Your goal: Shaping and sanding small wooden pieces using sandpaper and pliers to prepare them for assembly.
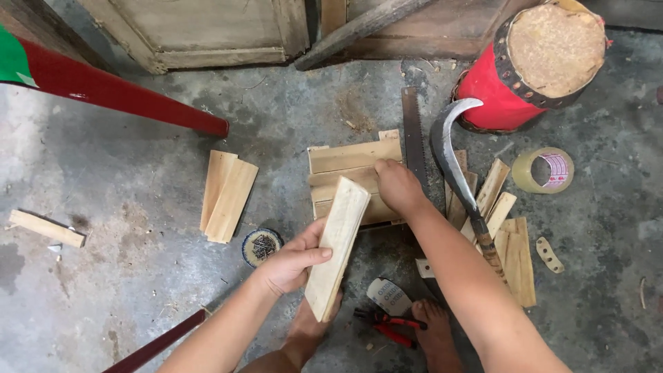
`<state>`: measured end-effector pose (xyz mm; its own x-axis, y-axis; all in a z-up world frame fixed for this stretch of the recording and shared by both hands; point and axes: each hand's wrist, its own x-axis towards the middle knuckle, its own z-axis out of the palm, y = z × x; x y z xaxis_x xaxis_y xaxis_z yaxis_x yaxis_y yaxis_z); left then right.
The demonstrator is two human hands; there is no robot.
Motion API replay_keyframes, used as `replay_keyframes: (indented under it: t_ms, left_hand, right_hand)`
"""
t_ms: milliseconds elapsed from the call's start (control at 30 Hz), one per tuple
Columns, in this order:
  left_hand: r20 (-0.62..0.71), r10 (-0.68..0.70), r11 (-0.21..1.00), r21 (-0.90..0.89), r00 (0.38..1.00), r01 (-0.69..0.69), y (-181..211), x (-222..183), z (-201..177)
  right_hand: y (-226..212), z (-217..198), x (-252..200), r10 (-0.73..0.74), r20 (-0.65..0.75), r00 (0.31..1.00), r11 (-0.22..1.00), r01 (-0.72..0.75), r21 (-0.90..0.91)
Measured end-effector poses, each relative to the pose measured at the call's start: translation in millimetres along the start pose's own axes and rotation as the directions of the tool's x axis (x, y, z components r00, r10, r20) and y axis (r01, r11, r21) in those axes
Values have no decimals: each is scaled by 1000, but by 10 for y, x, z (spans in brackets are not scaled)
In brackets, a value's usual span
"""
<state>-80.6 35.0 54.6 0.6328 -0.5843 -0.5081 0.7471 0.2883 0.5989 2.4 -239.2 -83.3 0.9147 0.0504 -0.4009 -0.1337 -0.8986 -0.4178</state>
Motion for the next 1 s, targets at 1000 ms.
replay_keyframes:
  t_ms: [1000]
  left_hand:
    - [218,98,990,82,971,-118,-114,-16,-106]
  right_hand:
    - [-1545,-1292,-1522,-130,23,991,358,25,934]
